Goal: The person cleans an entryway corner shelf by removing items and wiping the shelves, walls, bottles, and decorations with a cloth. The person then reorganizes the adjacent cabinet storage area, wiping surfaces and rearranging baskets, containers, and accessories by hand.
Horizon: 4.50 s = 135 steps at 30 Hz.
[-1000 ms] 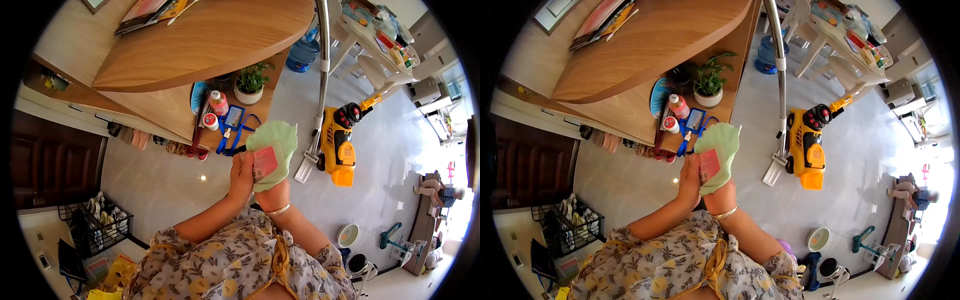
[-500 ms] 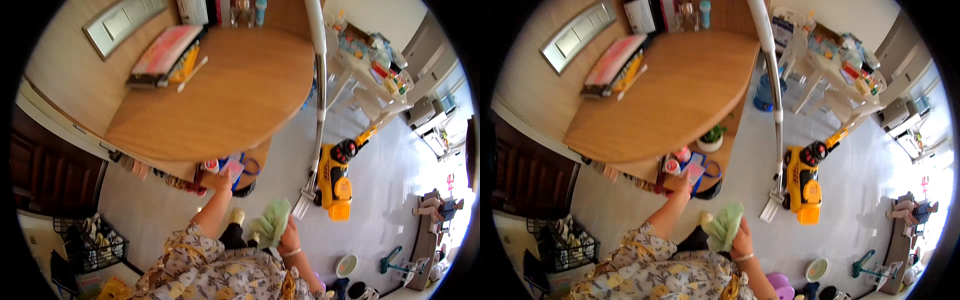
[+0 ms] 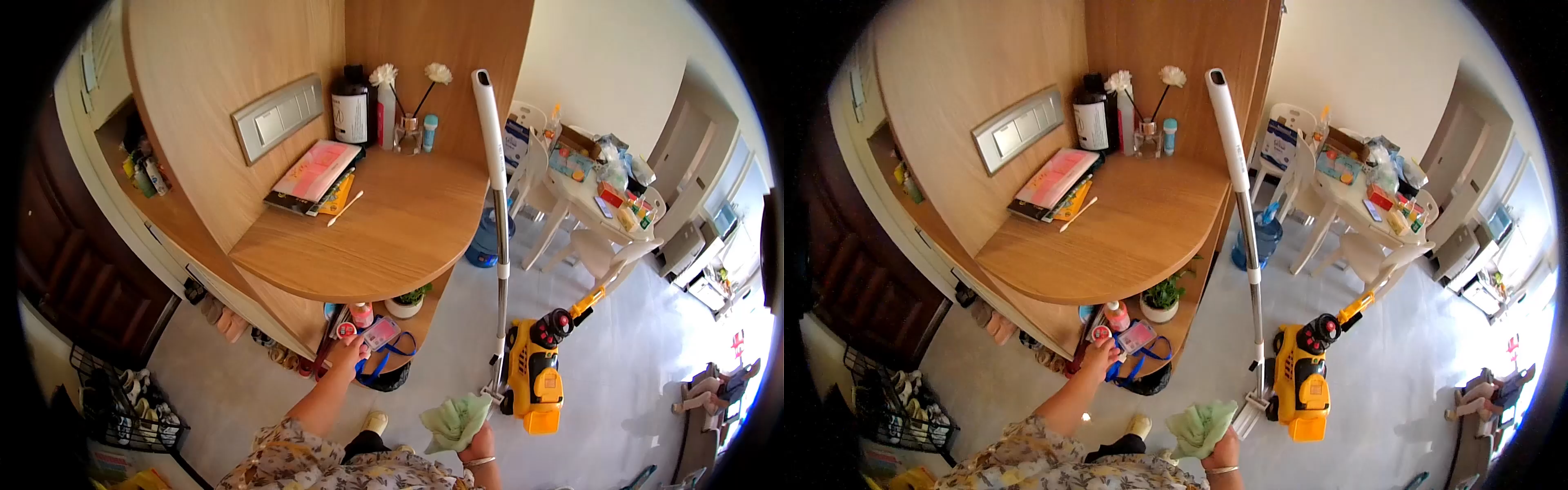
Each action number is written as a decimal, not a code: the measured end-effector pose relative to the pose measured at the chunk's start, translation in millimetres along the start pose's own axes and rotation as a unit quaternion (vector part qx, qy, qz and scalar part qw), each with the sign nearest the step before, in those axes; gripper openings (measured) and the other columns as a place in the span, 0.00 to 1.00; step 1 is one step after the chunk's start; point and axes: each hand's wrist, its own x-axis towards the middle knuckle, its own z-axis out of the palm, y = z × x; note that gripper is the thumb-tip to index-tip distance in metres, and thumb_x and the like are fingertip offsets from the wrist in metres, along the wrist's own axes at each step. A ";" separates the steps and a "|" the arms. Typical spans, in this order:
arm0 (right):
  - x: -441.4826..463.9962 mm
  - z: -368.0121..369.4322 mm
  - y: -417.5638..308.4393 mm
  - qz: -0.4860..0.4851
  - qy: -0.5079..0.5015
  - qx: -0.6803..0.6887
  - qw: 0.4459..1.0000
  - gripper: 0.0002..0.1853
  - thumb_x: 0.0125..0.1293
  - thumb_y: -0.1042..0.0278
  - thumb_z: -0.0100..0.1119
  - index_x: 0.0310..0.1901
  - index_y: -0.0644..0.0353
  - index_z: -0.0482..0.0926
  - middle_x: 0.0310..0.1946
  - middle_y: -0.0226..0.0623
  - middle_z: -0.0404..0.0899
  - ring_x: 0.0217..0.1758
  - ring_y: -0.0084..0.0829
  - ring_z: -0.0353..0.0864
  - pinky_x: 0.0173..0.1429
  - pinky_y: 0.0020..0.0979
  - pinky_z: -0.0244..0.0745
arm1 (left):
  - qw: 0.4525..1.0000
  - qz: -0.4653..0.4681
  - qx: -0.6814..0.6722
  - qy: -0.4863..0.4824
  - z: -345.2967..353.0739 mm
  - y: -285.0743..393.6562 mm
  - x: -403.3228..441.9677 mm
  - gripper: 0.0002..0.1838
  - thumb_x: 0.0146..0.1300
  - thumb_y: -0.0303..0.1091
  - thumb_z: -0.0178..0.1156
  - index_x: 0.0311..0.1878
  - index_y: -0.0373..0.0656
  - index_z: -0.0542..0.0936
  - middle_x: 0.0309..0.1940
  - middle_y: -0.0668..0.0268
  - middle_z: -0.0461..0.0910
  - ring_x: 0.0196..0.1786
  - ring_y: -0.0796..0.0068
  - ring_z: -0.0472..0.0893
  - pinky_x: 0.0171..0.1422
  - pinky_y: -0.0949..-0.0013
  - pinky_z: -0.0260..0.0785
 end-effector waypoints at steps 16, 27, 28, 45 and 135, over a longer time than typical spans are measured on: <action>-11.2 85.2 -58.5 -0.032 -0.170 -0.002 0.985 0.18 0.74 0.60 0.44 0.56 0.61 0.73 0.51 0.43 0.79 0.54 0.44 0.79 0.58 0.49 0.76 | 0.497 0.715 0.477 0.122 108.7 351.7 -227.7 0.22 0.59 0.37 0.67 0.52 0.33 0.77 0.53 0.47 0.77 0.53 0.47 0.79 0.55 0.57 0.73; -45.8 203.7 -53.6 -0.355 -0.176 -0.029 0.918 0.19 0.72 0.68 0.49 0.60 0.66 0.70 0.54 0.43 0.78 0.53 0.41 0.82 0.55 0.40 0.80 | 0.475 0.443 0.751 0.121 135.3 394.1 -172.5 0.46 0.55 0.71 0.59 0.49 0.26 0.78 0.49 0.44 0.80 0.54 0.52 0.78 0.53 0.55 0.75; -43.8 212.9 -57.2 -0.399 -0.173 -0.056 0.899 0.19 0.71 0.69 0.50 0.61 0.65 0.70 0.54 0.42 0.78 0.54 0.39 0.81 0.56 0.39 0.79 | 0.468 0.435 0.760 0.118 136.6 395.1 -169.9 0.46 0.55 0.71 0.59 0.49 0.26 0.78 0.49 0.45 0.80 0.54 0.52 0.79 0.52 0.55 0.75; 57.4 319.3 -132.7 -0.679 -0.105 -0.510 0.518 0.11 0.55 0.75 0.63 0.41 0.55 0.78 0.37 0.43 0.75 0.42 0.48 0.77 0.44 0.43 0.74 | 0.537 0.333 0.775 0.014 147.4 409.8 -167.2 0.49 0.45 0.61 0.71 0.57 0.26 0.70 0.52 0.39 0.77 0.56 0.48 0.78 0.61 0.60 0.70; 10.5 359.1 -109.8 -0.518 -0.224 -0.759 0.324 0.12 0.61 0.64 0.55 0.42 0.58 0.82 0.37 0.44 0.81 0.41 0.47 0.82 0.42 0.46 0.77 | 0.786 0.303 0.530 -0.101 118.9 403.4 -151.0 0.29 0.44 0.49 0.77 0.38 0.30 0.82 0.33 0.56 0.83 0.36 0.73 0.82 0.41 0.66 0.74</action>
